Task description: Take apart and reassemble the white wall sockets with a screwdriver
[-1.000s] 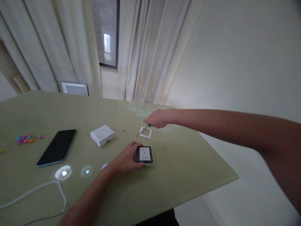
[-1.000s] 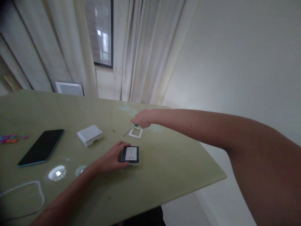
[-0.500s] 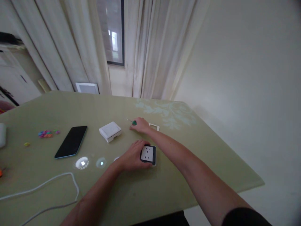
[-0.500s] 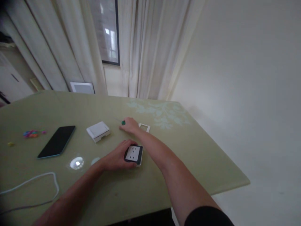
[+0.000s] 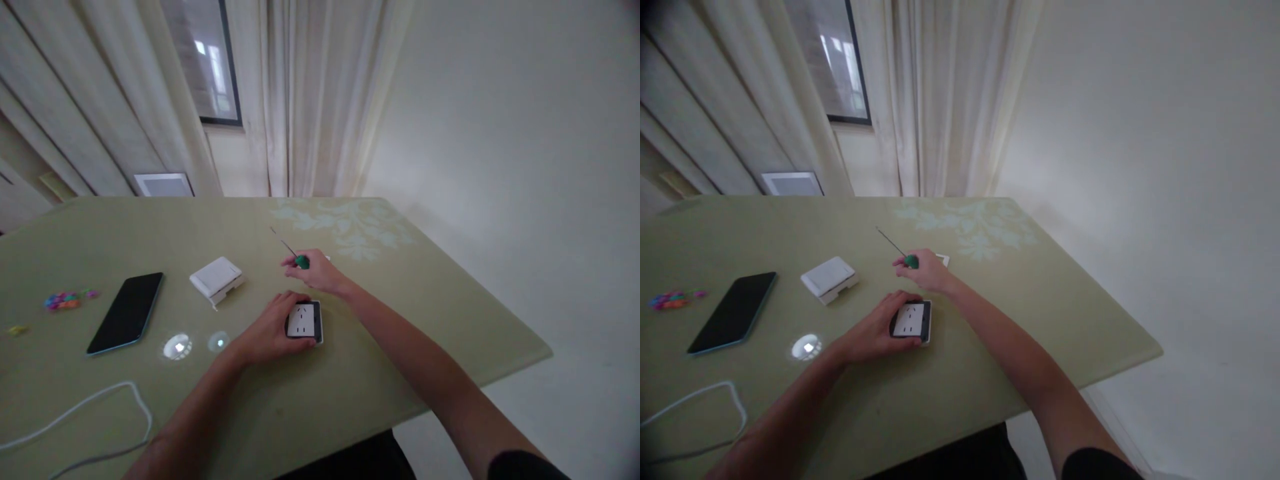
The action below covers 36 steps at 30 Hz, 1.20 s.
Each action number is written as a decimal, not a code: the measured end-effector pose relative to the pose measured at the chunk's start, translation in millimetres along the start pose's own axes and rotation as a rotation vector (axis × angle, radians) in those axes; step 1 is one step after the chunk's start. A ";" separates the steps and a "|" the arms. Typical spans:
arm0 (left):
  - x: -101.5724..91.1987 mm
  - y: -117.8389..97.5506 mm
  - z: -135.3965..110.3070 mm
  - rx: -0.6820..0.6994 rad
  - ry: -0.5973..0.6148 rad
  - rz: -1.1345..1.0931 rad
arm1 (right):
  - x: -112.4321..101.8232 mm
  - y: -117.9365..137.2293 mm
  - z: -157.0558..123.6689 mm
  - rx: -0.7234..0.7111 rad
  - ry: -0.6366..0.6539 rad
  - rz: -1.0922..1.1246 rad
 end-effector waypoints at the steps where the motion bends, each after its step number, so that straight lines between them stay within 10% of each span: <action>1: 1.9 -0.1 -0.1 -0.007 -0.003 0.016 | -3.5 -3.6 -16.9 -0.009 -0.005 0.063; 8: 7.4 -1.0 1.6 -0.018 -0.048 0.071 | -6.6 -21.9 -75.3 0.008 0.027 0.602; 36: -1.8 0.0 0.3 -0.029 -0.113 0.053 | 2.7 0.1 -81.3 -0.308 0.151 0.247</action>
Point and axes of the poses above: each hand's wrist, its own z-axis towards the middle knuckle, its own x-axis out of the palm, y = z × x, the point moved 7 cm from there along z, towards the middle knuckle, and after that the axes turned 6 degrees about -x, right-handed, at the moved point
